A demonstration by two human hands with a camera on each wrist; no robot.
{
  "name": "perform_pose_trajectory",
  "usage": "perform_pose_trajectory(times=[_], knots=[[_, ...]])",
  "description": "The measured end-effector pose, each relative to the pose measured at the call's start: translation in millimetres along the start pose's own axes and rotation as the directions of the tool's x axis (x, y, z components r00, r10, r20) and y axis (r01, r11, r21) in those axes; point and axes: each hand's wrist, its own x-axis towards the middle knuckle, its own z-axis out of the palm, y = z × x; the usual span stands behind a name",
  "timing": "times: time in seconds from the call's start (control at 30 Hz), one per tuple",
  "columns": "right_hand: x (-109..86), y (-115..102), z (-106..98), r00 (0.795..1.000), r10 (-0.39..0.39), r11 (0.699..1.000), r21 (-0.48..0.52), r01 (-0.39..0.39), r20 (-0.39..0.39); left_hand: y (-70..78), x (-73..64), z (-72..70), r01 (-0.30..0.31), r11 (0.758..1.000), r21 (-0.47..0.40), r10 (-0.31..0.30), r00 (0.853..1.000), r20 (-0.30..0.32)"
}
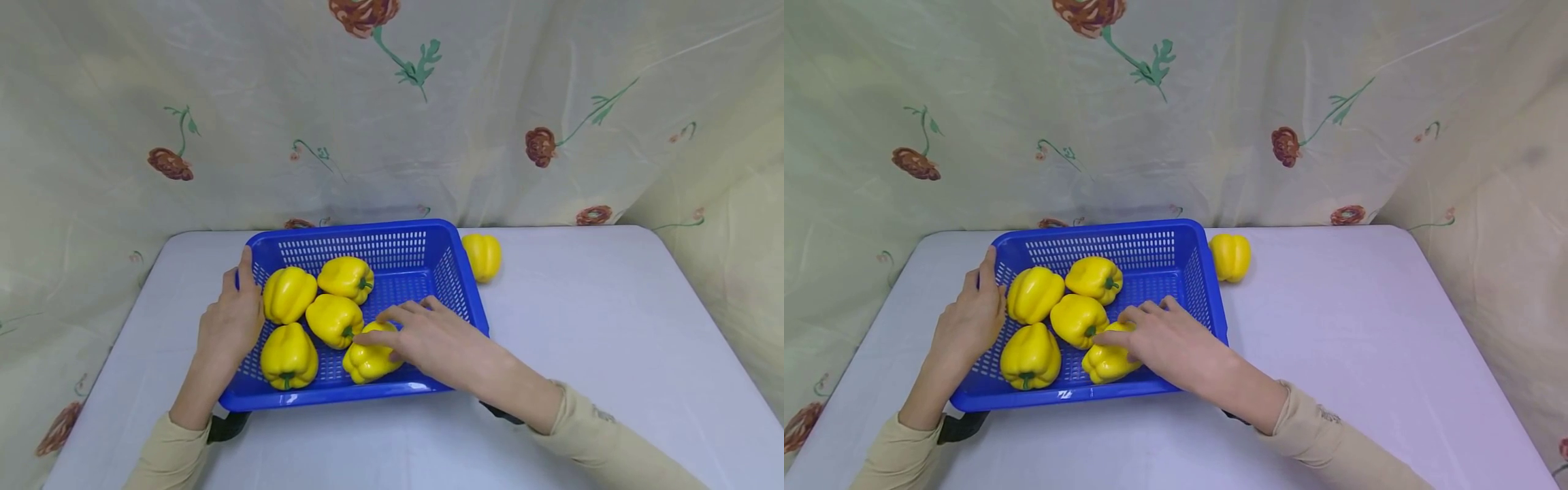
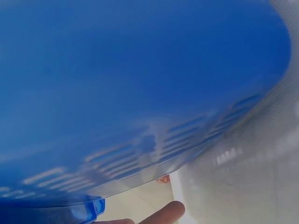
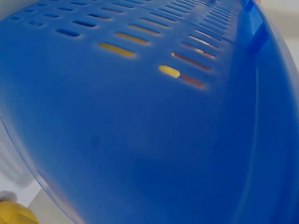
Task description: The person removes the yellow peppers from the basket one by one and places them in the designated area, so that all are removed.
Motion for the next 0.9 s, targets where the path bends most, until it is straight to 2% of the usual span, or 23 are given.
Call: perform_pose_trajectory(times=[0.13, 0.53, 0.9], knots=[[0.2, 0, 0, 1.000, -0.012, 1.000, -0.011, 0.013, 0.019, -0.2, -0.2, -0.1, -0.006, 1.000, 0.001, 0.006, 1.000, -0.006], [6.6, -7, 8, 0.997, 0.014, 0.982, 0.189, -0.027, 0.070, -0.7, -1.2, 0.0, -0.004, 1.000, 0.001, 0.004, 1.000, -0.004], [12.1, -3, 12, 0.994, 0.027, 0.962, 0.269, -0.055, 0.110, -1.0, -0.5, 0.5, -0.009, 1.000, -0.002, 0.009, 1.000, -0.008]])
